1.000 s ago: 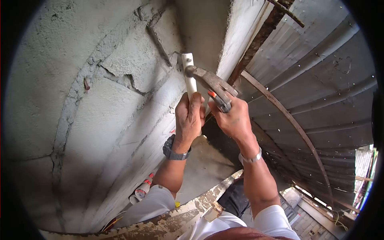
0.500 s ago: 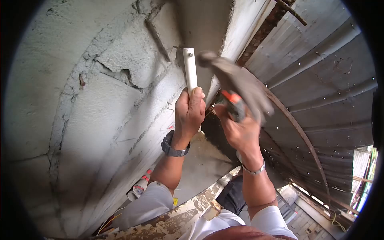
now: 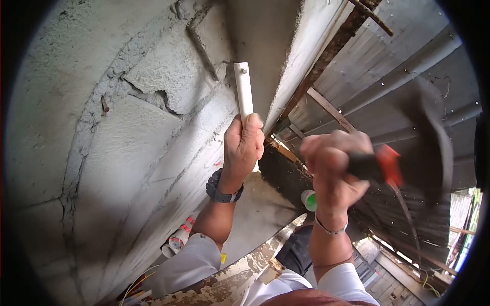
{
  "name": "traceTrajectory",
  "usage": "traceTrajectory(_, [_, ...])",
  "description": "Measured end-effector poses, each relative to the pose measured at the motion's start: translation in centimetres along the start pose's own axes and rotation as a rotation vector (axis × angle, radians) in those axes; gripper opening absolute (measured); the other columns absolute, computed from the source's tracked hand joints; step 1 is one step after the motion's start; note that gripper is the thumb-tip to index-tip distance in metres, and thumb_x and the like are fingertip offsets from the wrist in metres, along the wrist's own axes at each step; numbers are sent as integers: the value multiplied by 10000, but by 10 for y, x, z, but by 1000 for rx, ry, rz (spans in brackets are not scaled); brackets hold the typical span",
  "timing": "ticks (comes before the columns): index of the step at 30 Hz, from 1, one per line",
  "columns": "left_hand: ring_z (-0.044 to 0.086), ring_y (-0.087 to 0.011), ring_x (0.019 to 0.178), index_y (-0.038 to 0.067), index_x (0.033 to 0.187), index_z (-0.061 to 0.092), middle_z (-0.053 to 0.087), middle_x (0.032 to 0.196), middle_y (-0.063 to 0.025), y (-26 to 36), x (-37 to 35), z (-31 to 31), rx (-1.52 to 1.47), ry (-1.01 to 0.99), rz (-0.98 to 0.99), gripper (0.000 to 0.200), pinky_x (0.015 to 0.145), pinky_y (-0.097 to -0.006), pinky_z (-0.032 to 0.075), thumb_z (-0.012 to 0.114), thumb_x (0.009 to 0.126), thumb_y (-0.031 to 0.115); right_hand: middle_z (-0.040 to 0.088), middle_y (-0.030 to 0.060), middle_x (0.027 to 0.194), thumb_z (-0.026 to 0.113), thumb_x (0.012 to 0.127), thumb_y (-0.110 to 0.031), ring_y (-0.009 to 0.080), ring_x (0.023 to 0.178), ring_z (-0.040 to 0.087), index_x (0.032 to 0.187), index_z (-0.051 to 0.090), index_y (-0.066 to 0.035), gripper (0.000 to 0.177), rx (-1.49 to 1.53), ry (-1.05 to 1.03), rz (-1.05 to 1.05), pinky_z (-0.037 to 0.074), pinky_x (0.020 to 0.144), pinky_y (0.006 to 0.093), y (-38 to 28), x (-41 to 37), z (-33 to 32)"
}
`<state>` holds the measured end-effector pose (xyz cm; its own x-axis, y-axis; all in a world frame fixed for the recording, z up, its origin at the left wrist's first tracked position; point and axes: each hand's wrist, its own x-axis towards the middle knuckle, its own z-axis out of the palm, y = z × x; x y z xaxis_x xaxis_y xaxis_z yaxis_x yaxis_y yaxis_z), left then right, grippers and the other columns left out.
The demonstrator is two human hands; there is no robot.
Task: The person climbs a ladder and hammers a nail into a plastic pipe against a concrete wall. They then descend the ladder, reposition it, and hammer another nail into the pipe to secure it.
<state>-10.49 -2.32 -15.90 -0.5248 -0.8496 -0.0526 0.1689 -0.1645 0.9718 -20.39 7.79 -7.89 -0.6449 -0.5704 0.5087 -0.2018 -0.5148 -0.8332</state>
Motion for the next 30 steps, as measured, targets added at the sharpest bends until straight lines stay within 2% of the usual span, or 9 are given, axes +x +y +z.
traceTrajectory(3, [383,-64,423,32,864,500,439,571,1,3,0,1,-6,-7,-31,374,397,-221,352,445,1002,376,520,33,646,617,874,-173,159,489,427,727,554,-66,192,318,-81,-171,440,606,358,21,8,3])
traceTrajectory(4, [384,-62,421,29,868,499,432,563,8,4,-1,2,-20,5,-44,374,388,-218,339,460,996,378,446,55,519,647,889,-375,199,474,483,668,562,-25,422,-545,11,-169,469,604,325,35,-1,10])
traceTrajectory(8, [384,-57,410,28,880,494,419,548,20,4,4,-2,-41,18,-89,382,370,-215,313,499,977,397,593,87,678,665,818,-117,164,604,521,1030,641,-5,241,-610,-187,605,464,601,303,49,-3,-5])
traceTrajectory(15, [394,-55,424,30,877,501,421,556,19,1,2,-2,-43,-21,-10,372,381,-213,324,465,997,381,550,54,622,600,914,-163,180,476,471,725,531,-10,253,367,-10,-186,433,545,320,23,9,8])
traceTrajectory(18, [390,-54,421,28,888,508,424,557,19,6,0,-1,-24,6,-83,382,376,-214,320,476,991,394,532,191,588,665,835,-179,299,513,540,755,546,23,248,-556,-211,430,469,573,375,67,1,11])
traceTrajectory(24, [384,-57,416,32,875,495,422,554,15,-1,4,1,-63,-9,-12,354,374,-213,334,469,998,364,559,48,606,675,856,-122,121,534,505,743,588,-9,181,-452,-195,56,442,553,286,-1,1,-3])
traceTrajectory(26, [388,-55,422,26,877,495,420,558,15,1,3,0,-105,-27,-38,358,373,-215,328,463,1000,361,451,8,555,669,889,-314,129,472,435,630,467,-52,420,107,-50,-44,413,522,300,-2,7,12])
traceTrajectory(28, [390,-55,423,27,877,497,419,561,16,3,1,-1,-101,-27,-48,366,373,-217,324,461,999,370,458,25,576,645,904,-305,143,490,418,660,483,-51,387,-88,-60,-133,404,536,300,33,3,12])
traceTrajectory(30, [388,-53,423,31,880,500,419,561,17,8,0,0,-40,2,-94,369,372,-218,323,467,995,380,581,72,706,647,840,-132,118,648,503,915,634,-18,137,-612,-259,328,452,613,276,73,4,4])
